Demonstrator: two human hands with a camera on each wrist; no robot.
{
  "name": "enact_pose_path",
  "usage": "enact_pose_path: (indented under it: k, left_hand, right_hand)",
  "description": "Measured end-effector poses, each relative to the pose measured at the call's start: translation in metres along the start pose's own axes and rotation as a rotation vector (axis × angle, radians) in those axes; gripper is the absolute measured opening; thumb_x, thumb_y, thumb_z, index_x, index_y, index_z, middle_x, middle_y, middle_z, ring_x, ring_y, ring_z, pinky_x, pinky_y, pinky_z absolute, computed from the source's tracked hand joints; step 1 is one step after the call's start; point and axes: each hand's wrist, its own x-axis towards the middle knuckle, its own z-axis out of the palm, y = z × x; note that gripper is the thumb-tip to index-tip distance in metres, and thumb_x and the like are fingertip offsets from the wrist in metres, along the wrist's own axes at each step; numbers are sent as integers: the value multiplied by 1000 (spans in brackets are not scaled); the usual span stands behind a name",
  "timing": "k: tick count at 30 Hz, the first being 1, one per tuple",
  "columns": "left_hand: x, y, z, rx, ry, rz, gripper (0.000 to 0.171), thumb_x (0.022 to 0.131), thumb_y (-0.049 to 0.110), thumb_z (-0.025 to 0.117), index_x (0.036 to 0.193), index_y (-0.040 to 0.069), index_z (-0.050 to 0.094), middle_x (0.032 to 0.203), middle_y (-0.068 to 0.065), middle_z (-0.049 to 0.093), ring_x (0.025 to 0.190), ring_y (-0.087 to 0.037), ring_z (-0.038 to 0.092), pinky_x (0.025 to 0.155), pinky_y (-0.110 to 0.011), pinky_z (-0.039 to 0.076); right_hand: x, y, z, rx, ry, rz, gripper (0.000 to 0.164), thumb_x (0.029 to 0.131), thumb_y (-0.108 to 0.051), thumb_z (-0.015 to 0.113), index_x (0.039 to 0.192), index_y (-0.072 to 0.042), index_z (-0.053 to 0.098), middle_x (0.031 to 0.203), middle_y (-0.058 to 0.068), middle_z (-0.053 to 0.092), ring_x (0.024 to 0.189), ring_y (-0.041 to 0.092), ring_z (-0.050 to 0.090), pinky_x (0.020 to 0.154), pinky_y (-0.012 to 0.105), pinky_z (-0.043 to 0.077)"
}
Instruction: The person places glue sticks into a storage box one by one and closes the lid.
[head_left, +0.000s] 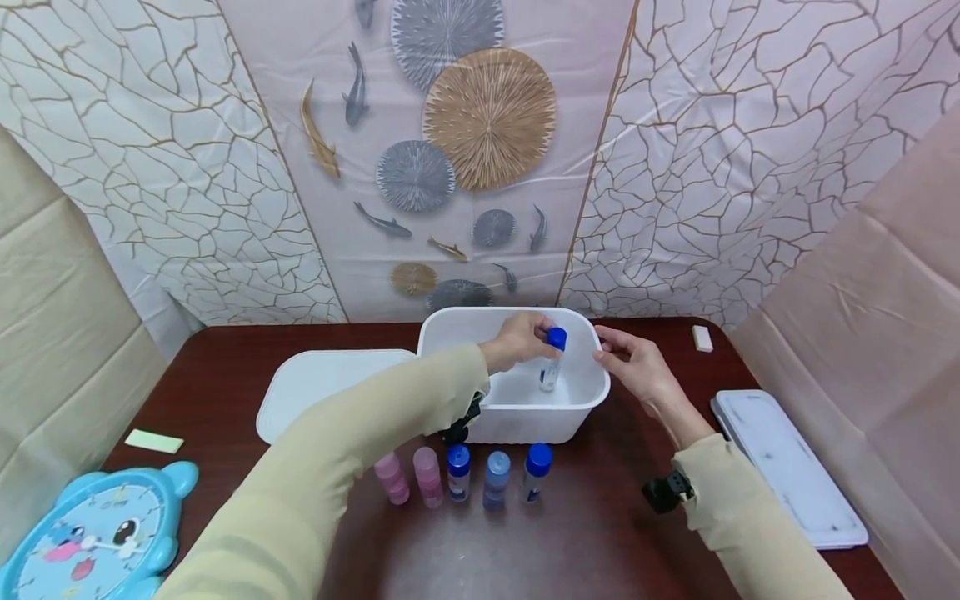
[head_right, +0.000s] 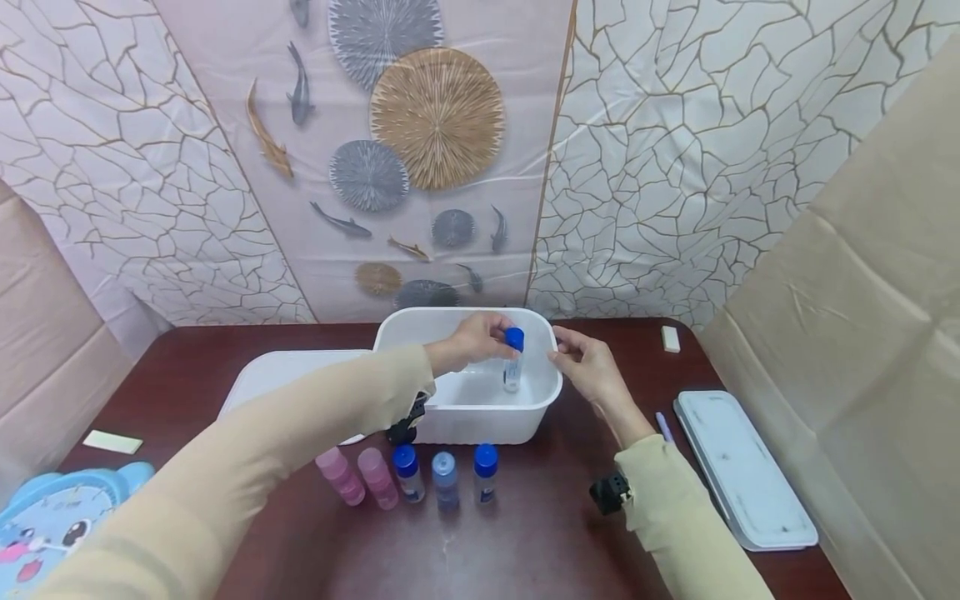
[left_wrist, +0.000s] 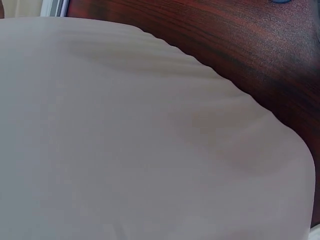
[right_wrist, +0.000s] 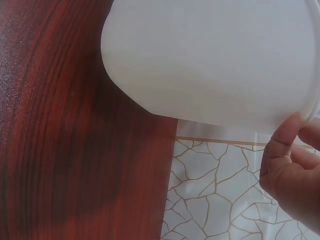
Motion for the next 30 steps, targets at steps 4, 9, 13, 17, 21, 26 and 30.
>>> enact_pose_path:
  k: [4, 9, 13, 17, 21, 26, 30]
  left_hand:
    - [0, -7, 1, -15, 7, -1, 31, 75, 0, 77, 103, 1, 64, 96, -9, 67, 83, -13, 59, 75, -21, 51]
    - [-1, -10, 0, 6, 0, -4, 35, 77, 2, 76, 109, 3, 63, 102, -9, 67, 87, -14, 60, 78, -22, 51]
    - [-4, -6, -6, 33, -27, -11, 41, 80, 4, 73, 119, 6, 60, 112, -9, 64, 100, -17, 60, 86, -25, 50]
    - [-12, 4, -19, 39, -58, -23, 52, 82, 6, 72, 130, 7, 53, 126, -10, 59, 115, -21, 55, 94, -27, 48]
    - [-28, 18, -44, -27, -109, 20, 54, 85, 8, 69, 135, 5, 48, 131, -13, 56, 118, -24, 54, 95, -29, 48]
    - [-68, 18, -92, -200, -291, 129, 46, 91, 6, 60, 135, 2, 46, 132, -18, 54, 119, -26, 55, 99, -34, 46]
    - [-106, -8, -128, -257, -394, 184, 42, 92, 4, 58, 133, -2, 47, 131, -20, 54, 118, -25, 56, 99, -34, 45]
  right_hand:
    - [-1, -1, 5, 11, -11, -4, 47, 95, -8, 55, 139, 2, 42, 104, 17, 51, 91, 25, 52, 70, 15, 50]
    - [-1, -2, 9, 21, -20, -12, 46, 95, -6, 55, 139, 2, 42, 103, 16, 51, 90, 24, 53, 70, 15, 51]
    - [-3, -2, 12, 22, -27, -8, 47, 95, -8, 55, 139, 2, 41, 103, 16, 52, 91, 24, 53, 75, 20, 53]
    - [-3, -2, 12, 31, -31, -9, 47, 95, -8, 54, 139, 2, 41, 105, 18, 51, 93, 25, 52, 73, 15, 51]
    - [-2, -2, 9, 21, -23, -12, 47, 96, -8, 53, 139, 2, 41, 107, 19, 51, 93, 24, 51, 71, 12, 50]
    - [-2, -2, 5, 23, -23, -10, 48, 96, -10, 53, 140, 1, 40, 109, 18, 50, 94, 20, 50, 73, 13, 50]
    - [-2, -1, 0, 17, -21, -11, 48, 96, -11, 53, 141, 1, 39, 110, 17, 50, 91, 15, 50, 71, 10, 49]
